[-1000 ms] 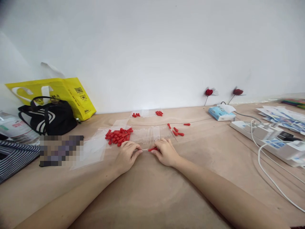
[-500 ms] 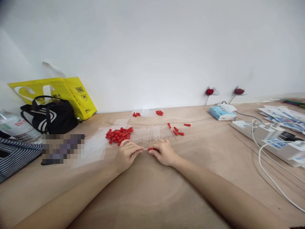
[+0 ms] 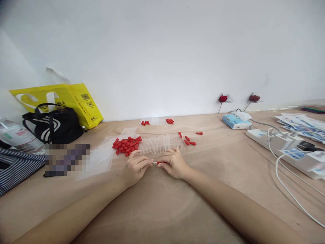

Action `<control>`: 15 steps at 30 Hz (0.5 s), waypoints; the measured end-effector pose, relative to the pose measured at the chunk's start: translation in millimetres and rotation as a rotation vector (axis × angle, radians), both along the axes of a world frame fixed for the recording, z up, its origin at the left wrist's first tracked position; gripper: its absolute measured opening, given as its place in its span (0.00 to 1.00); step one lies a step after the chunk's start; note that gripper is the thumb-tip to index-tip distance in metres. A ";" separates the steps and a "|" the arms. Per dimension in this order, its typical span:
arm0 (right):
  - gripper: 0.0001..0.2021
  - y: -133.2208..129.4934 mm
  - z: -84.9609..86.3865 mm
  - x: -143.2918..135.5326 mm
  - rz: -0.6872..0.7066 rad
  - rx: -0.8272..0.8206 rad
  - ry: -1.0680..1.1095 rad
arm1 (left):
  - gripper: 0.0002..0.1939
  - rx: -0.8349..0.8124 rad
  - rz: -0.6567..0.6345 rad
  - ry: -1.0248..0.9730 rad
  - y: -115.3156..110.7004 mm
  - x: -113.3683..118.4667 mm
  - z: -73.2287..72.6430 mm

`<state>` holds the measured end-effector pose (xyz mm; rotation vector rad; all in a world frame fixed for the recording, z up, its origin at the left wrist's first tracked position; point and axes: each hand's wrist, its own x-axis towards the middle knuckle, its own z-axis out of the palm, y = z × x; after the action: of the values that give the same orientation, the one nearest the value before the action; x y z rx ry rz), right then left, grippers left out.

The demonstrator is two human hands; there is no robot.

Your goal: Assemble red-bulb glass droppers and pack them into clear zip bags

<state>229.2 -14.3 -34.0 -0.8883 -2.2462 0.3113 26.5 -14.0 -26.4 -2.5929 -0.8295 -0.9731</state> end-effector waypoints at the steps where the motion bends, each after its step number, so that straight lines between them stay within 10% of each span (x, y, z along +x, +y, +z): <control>1: 0.07 0.3 -0.6 0.0 -0.001 0.027 -0.002 | 0.08 -0.004 0.005 0.001 0.0 -0.3 -0.5; 15: 0.09 7.4 -2.2 1.4 0.009 0.080 0.000 | 0.07 -0.112 0.029 -0.012 2.5 1.4 -2.0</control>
<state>230.7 -6.9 -36.2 -0.8366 -2.2464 0.2236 28.0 -11.5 -28.3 -2.6631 -0.9477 -0.9610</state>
